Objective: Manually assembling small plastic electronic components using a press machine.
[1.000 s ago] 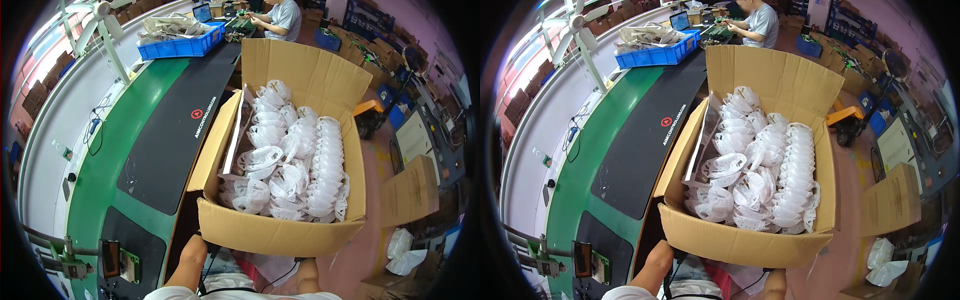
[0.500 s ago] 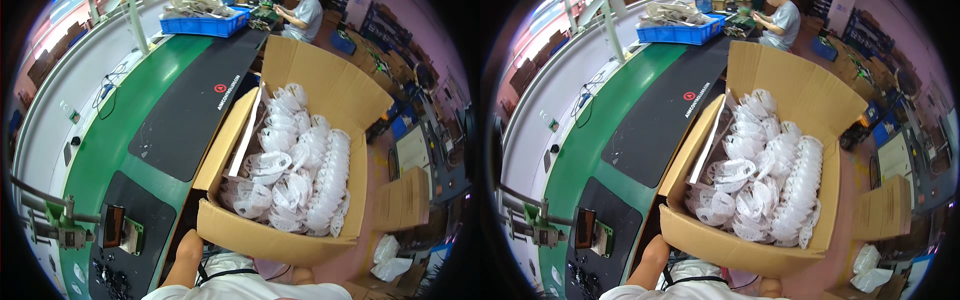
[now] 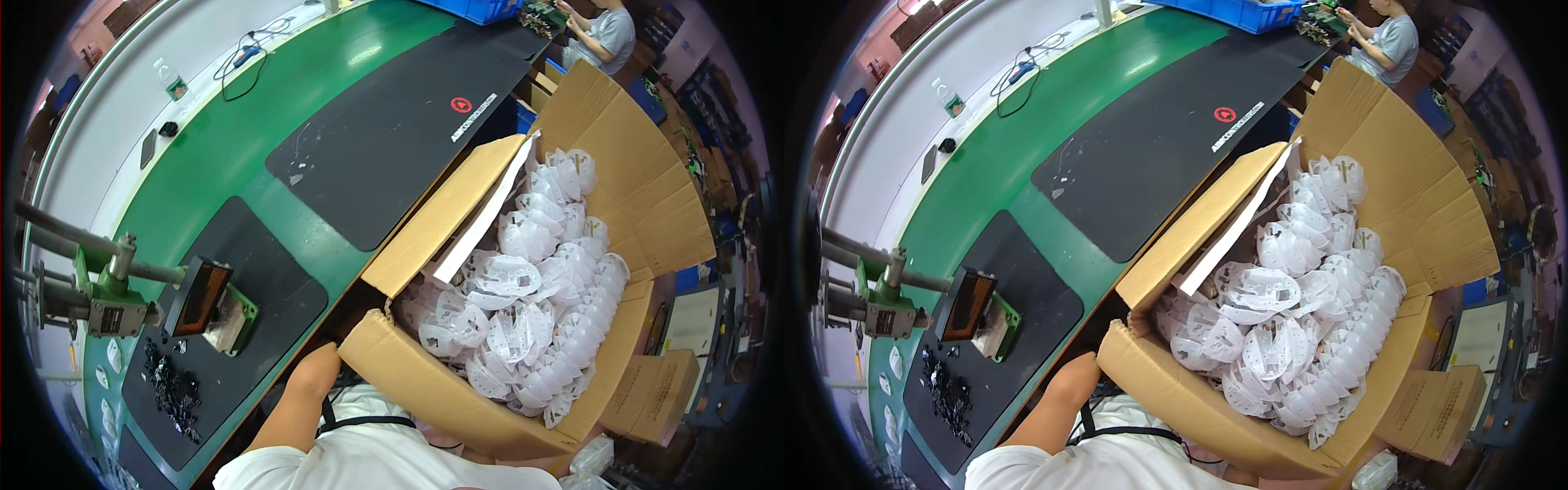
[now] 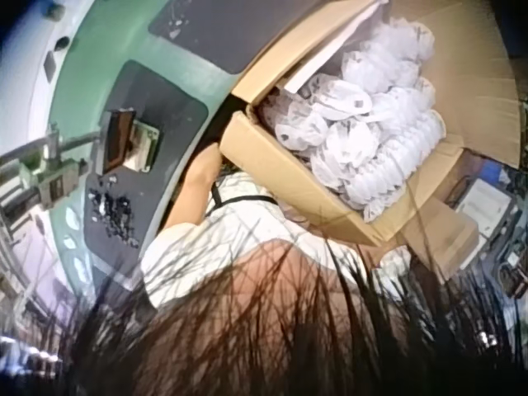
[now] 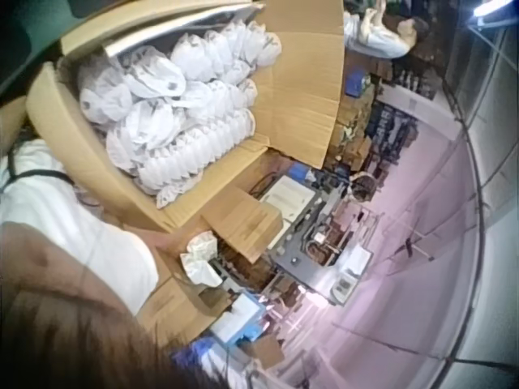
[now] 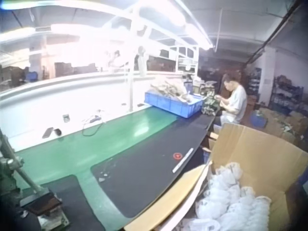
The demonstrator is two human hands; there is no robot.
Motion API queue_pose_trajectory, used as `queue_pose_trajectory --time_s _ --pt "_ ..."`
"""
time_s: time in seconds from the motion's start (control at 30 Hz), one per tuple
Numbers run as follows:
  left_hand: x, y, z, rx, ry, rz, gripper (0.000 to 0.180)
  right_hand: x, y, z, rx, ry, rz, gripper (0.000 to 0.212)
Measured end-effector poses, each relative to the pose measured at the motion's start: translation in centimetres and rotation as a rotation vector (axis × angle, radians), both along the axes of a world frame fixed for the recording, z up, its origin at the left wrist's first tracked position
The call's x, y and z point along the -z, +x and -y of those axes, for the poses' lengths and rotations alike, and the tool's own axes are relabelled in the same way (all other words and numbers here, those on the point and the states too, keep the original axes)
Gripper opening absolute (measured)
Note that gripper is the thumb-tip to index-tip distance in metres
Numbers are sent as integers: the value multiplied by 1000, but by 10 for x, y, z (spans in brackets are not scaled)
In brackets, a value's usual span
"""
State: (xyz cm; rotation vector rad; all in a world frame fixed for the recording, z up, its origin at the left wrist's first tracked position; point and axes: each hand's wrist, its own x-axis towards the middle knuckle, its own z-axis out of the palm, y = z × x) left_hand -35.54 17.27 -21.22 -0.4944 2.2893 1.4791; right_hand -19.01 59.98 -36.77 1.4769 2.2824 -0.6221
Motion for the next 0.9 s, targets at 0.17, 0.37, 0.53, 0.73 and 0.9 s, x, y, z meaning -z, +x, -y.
queue_pose_trajectory --time_s 0.17,0.37,0.53,0.73,0.9 --pt "-4 20 3 -25 88 -19 59 -7 29 11 -106 -79 -8 41" --pt "-43 41 53 101 359 -79 60 -57 60 54 -760 -480 -15 41" --pt "-45 132 100 421 -42 -217 47 -234 39 158 -726 -1279 -83 41" --pt "-106 164 106 836 23 -234 46 -353 -4 242 -698 -966 -629 46" --pt "-166 245 160 715 98 -390 46 -277 -16 260 -900 -1036 -485 53"
